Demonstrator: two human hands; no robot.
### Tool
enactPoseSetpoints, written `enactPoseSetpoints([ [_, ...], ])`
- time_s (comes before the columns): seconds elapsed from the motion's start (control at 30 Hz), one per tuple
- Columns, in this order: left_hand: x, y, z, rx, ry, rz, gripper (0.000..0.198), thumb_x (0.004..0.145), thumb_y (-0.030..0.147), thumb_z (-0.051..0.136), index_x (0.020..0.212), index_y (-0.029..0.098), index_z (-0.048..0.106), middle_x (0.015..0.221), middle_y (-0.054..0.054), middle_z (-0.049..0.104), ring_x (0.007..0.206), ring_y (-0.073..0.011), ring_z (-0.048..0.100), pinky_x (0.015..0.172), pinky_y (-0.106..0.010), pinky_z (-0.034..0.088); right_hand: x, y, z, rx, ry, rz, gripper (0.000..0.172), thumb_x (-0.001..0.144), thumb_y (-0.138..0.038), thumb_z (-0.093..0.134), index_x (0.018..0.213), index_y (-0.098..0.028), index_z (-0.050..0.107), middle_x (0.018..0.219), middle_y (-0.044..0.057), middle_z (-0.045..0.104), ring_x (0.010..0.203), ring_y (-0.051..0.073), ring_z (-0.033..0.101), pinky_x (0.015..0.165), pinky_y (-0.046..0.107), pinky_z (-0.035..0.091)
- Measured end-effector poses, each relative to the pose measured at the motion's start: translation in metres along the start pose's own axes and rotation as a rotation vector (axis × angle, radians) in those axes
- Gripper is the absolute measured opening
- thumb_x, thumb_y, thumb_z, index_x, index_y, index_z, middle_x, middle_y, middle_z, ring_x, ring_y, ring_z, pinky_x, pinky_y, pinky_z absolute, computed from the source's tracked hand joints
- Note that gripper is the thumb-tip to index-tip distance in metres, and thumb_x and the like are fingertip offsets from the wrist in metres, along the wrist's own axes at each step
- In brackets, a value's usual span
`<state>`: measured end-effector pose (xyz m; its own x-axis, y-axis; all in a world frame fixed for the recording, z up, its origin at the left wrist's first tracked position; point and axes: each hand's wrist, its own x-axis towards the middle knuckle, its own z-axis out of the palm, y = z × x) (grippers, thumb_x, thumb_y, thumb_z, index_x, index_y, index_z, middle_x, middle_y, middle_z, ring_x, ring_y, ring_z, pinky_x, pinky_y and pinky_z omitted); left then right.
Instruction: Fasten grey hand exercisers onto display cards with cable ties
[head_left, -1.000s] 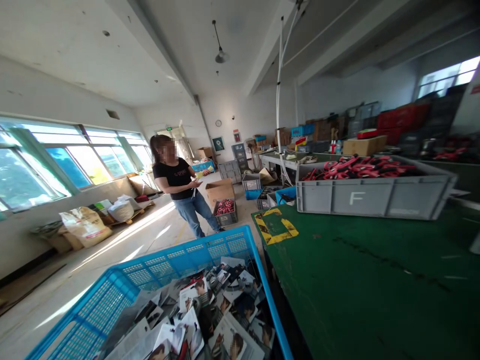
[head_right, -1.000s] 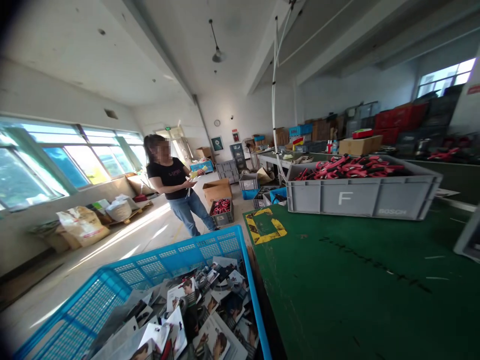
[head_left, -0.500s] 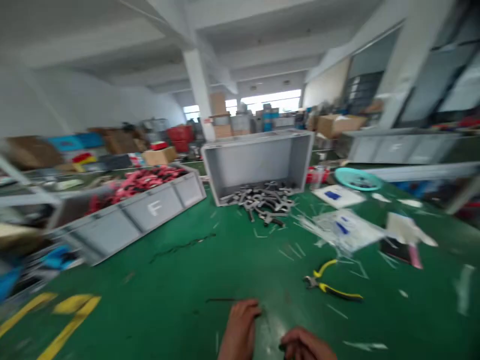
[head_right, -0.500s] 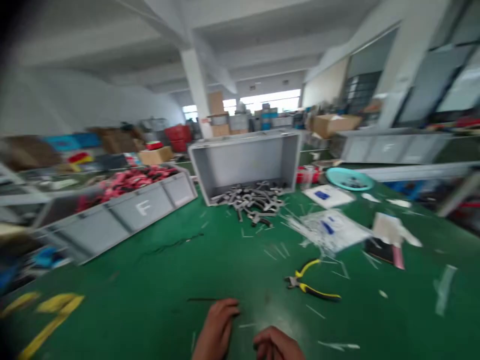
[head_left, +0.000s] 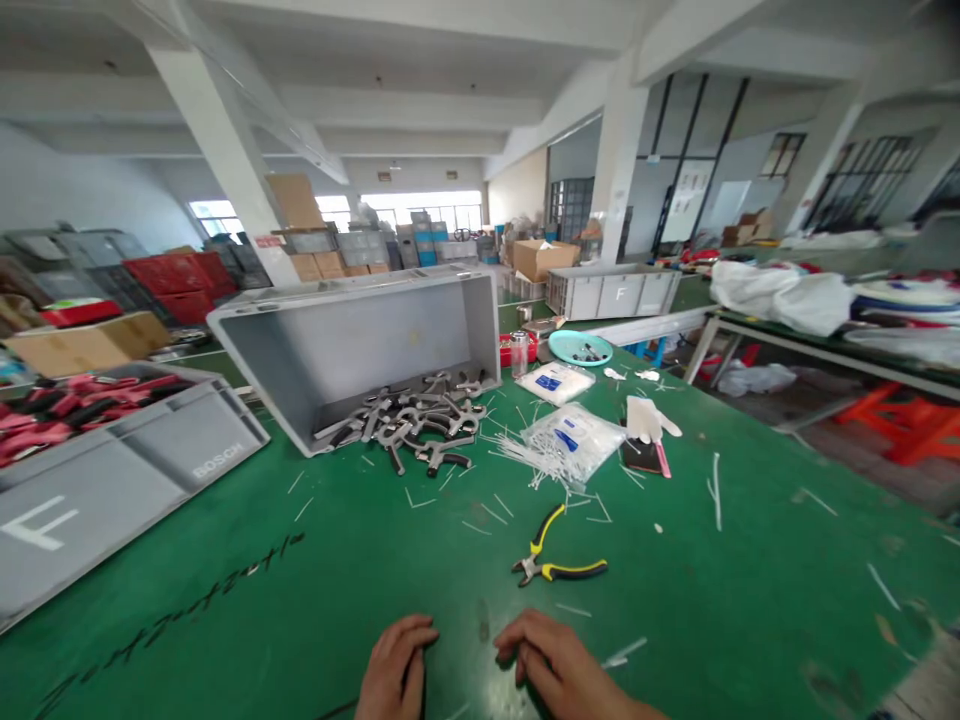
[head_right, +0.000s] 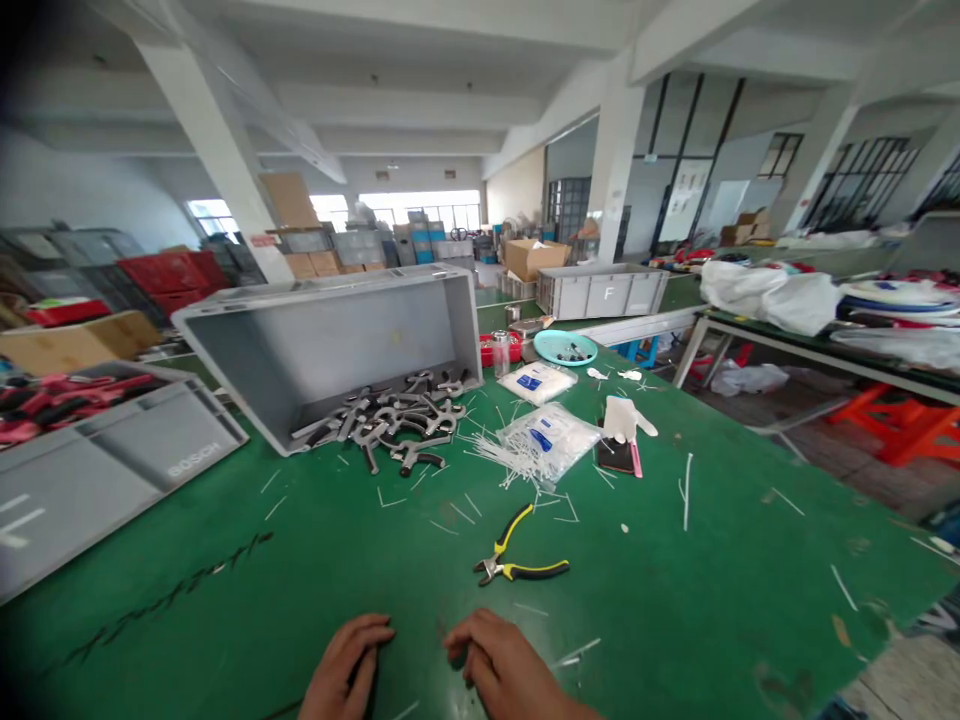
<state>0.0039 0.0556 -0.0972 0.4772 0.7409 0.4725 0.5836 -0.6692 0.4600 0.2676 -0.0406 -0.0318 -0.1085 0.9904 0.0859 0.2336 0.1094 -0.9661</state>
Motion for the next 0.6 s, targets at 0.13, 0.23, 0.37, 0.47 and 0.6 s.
enactPoseSetpoints([
  [0.13, -0.004, -0.009, 0.003, -0.003, -0.021, 0.041, 0.023, 0.089, 0.018, 0.053, 0.101, 0.025, 0.072, 0.107, -0.009, 0.073, 0.100, -0.0222, 0.071, 0.085, -0.035, 0.061, 0.035, -0.003, -0.023, -0.009, 0.084, 0.016, 0.030, 0.083, -0.013, 0.041, 0.096, -0.016, 0.068, 0.085, 0.006, 0.069, 0.071, 0.015, 0.062, 0.071, 0.027, 0.050],
  [0.23, -0.007, -0.011, 0.004, -0.001, -0.006, 0.016, 0.024, 0.090, 0.019, 0.052, 0.100, 0.025, 0.073, 0.106, -0.009, 0.073, 0.099, -0.0223, 0.071, 0.085, -0.035, 0.060, 0.042, 0.010, -0.015, 0.095, 0.111, 0.080, 0.029, 0.073, -0.010, 0.037, 0.077, -0.017, 0.064, 0.068, 0.003, 0.066, 0.059, 0.014, 0.060, 0.058, 0.023, 0.045],
  [0.37, -0.003, -0.008, 0.004, -0.017, -0.010, -0.034, 0.023, 0.090, 0.022, 0.052, 0.099, 0.026, 0.074, 0.107, -0.007, 0.073, 0.101, -0.0220, 0.070, 0.086, -0.035, 0.060, 0.014, 0.030, 0.008, 0.056, 0.036, 0.037, 0.019, 0.067, -0.012, 0.038, 0.052, -0.022, 0.045, 0.047, -0.003, 0.047, 0.045, 0.012, 0.047, 0.049, 0.022, 0.035],
  [0.47, -0.002, -0.002, 0.000, -0.051, -0.028, -0.081, 0.024, 0.089, 0.028, 0.052, 0.097, 0.026, 0.074, 0.107, -0.007, 0.073, 0.101, -0.0237, 0.070, 0.087, -0.038, 0.059, -0.031, 0.034, 0.017, -0.032, -0.073, -0.079, 0.020, 0.064, -0.012, 0.046, 0.049, -0.022, 0.038, 0.048, -0.005, 0.040, 0.052, 0.012, 0.044, 0.057, 0.023, 0.036],
  [0.6, -0.002, 0.005, -0.010, -0.106, -0.108, -0.215, 0.032, 0.088, 0.043, 0.048, 0.097, 0.026, 0.073, 0.114, -0.008, 0.070, 0.108, -0.0305, 0.065, 0.099, -0.054, 0.050, -0.097, 0.027, 0.028, 0.000, -0.076, 0.010, 0.019, 0.060, -0.004, 0.045, 0.050, -0.020, 0.047, 0.050, -0.006, 0.047, 0.052, 0.010, 0.047, 0.058, 0.020, 0.039],
])
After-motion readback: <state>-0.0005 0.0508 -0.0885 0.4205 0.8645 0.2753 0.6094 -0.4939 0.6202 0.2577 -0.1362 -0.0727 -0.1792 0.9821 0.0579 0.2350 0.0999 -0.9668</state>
